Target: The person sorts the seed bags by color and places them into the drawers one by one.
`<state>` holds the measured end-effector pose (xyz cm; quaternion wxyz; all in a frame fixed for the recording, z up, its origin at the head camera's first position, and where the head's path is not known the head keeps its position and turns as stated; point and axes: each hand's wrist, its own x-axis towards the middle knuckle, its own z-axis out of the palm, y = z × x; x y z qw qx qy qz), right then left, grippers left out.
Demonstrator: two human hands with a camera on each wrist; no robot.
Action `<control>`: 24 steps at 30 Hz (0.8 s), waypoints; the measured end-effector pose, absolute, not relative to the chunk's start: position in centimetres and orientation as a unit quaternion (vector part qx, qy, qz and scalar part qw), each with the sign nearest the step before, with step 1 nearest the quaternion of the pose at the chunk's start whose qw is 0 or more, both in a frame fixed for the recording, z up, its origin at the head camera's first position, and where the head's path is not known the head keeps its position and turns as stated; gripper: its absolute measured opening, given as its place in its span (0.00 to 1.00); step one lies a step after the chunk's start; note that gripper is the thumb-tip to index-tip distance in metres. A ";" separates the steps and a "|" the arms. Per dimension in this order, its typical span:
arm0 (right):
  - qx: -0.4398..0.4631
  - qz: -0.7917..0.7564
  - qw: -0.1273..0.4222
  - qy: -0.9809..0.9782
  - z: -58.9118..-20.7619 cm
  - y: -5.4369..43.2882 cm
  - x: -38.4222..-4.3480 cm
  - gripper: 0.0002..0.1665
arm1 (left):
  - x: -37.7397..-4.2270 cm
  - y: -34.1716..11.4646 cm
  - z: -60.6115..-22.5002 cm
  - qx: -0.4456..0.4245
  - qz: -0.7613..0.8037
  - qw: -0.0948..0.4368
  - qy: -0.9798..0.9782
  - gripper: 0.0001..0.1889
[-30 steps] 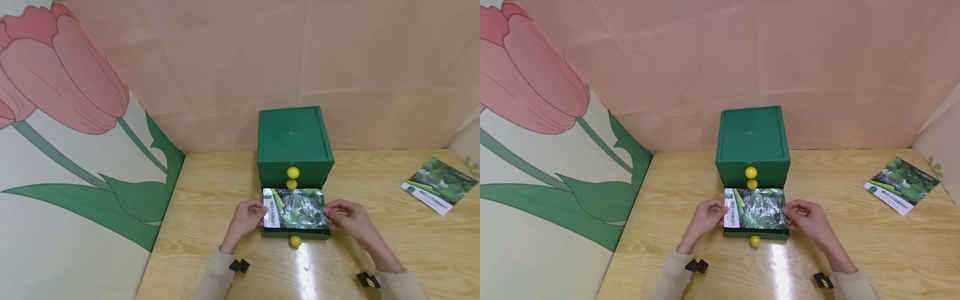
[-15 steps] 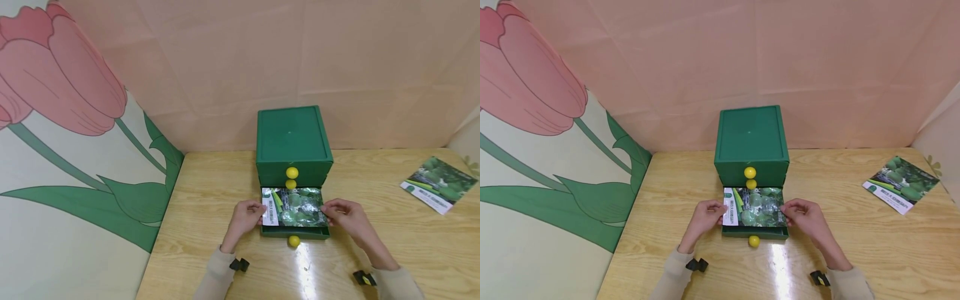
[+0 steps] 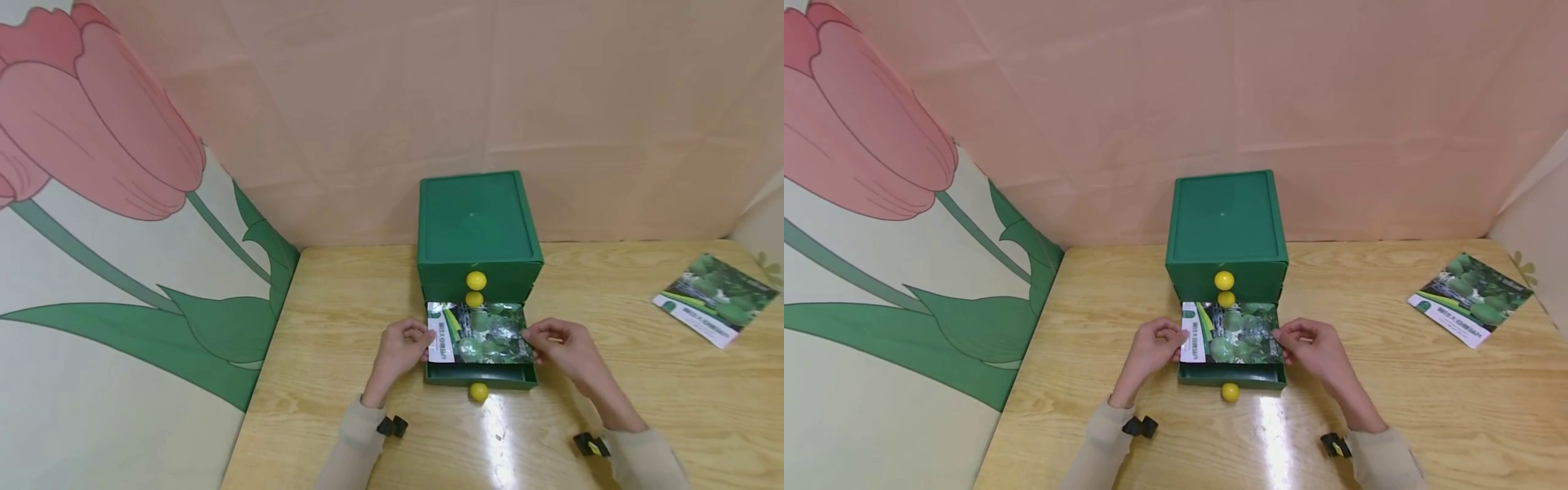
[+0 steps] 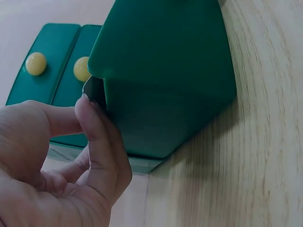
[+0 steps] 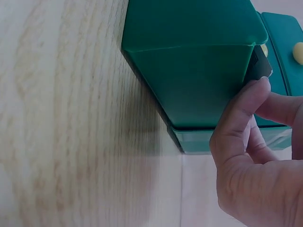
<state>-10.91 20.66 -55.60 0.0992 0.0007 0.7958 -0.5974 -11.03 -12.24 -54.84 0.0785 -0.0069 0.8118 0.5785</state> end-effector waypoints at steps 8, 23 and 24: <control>0.002 -0.589 0.104 0.802 -55.8 20.7 -11.2 0.14 | -11.2 -12.3 -54.5 -0.001 0.568 0.093 0.817 0.08; 0.017 -0.568 0.100 0.817 -55.4 20.5 -11.4 0.18 | -11.9 -12.2 -54.4 -0.006 0.553 0.099 0.827 0.11; 0.017 -0.566 0.099 0.818 -55.4 20.4 -11.4 0.18 | -11.9 -12.2 -54.3 -0.006 0.551 0.099 0.828 0.11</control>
